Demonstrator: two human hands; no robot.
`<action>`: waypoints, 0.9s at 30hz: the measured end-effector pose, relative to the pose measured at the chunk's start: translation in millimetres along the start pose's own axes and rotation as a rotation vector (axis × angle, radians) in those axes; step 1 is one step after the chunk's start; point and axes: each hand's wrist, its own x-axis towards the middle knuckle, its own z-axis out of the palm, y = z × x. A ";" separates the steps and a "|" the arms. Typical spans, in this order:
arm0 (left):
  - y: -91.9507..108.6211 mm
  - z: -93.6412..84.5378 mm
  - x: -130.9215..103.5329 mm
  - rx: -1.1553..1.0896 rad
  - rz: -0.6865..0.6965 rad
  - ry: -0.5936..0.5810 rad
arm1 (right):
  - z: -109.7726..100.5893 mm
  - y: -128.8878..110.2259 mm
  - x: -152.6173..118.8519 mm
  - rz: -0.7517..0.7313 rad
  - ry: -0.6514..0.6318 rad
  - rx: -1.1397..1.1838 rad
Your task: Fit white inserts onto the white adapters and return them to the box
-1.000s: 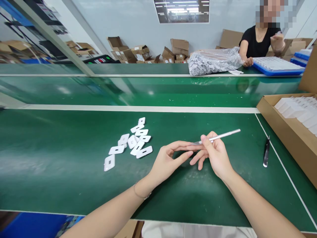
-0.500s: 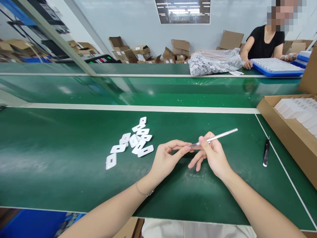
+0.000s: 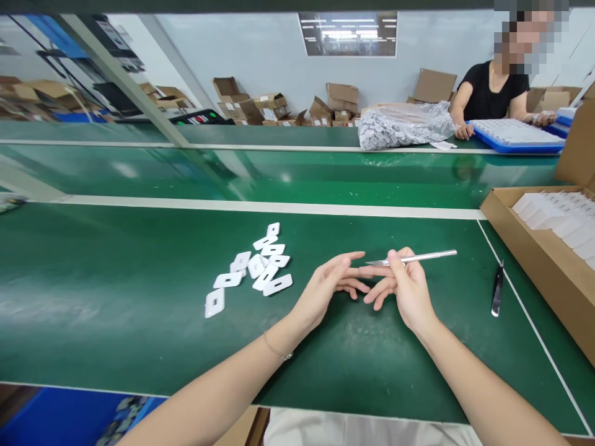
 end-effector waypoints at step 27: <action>14.9 -27.4 5.0 -0.702 0.022 -0.223 | -62.7 -74.1 -13.8 -0.188 -0.032 -1.435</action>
